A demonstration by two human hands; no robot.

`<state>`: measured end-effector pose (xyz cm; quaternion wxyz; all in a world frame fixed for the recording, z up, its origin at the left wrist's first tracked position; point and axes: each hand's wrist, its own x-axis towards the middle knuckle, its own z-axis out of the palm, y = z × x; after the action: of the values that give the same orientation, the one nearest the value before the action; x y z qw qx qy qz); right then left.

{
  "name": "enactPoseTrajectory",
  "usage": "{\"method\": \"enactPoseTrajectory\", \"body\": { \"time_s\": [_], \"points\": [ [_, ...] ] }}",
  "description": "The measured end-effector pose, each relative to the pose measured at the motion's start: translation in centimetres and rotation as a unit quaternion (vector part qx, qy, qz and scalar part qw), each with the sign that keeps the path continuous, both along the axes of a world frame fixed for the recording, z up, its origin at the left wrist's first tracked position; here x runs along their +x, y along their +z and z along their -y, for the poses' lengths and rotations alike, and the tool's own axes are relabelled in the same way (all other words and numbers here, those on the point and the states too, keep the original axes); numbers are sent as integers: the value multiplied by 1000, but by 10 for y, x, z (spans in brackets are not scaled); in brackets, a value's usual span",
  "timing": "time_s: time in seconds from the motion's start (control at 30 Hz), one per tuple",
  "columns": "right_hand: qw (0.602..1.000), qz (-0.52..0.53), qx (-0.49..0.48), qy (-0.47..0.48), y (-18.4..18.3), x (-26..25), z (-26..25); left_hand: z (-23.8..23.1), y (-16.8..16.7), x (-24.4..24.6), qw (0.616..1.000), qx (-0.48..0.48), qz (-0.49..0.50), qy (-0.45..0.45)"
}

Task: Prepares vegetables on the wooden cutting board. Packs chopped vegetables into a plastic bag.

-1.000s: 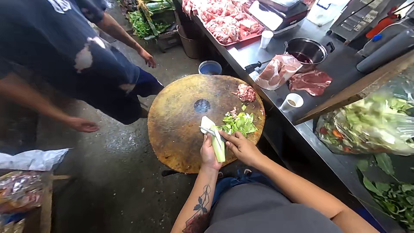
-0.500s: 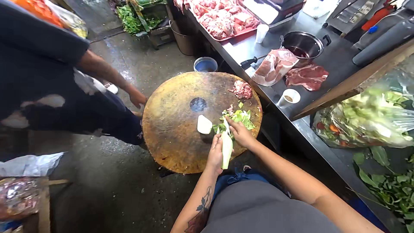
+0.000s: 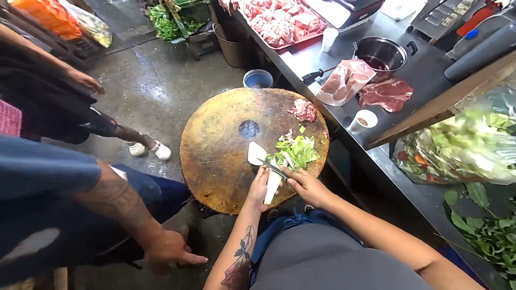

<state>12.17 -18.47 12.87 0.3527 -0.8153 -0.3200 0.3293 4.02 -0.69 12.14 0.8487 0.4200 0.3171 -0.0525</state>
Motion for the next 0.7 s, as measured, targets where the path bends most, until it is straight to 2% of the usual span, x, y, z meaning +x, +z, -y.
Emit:
{"method": "enactPoseTrajectory", "body": {
  "time_s": [0.13, 0.23, 0.3, 0.37, 0.5, 0.6, 0.7],
  "points": [
    [1000, -8, 22, -12, -18, 18, -5, 0, -5, -12, 991, -1, 29, -127],
    [996, 38, -79, -17, -25, 34, -8, -1, -12, -21, 987, 3, 31, -160],
    [983, 74, -167, -21, -27, 43, -9, -6, -18, -26, 992, 60, -8, -115],
    [974, 94, -203, -44, -29, 47, -6, -14, -29, -26, 986, 146, -51, -54],
    [972, 120, -181, -95, -36, 42, 8, -39, -55, -31, 963, 247, -106, 36],
    [970, 145, -159, -115, -50, 43, 15, -65, -61, -50, 961, 249, -104, 62],
    [971, 170, -138, -93, -51, 45, 13, -93, -55, -77, 960, 254, -68, 95]
  ]
}}
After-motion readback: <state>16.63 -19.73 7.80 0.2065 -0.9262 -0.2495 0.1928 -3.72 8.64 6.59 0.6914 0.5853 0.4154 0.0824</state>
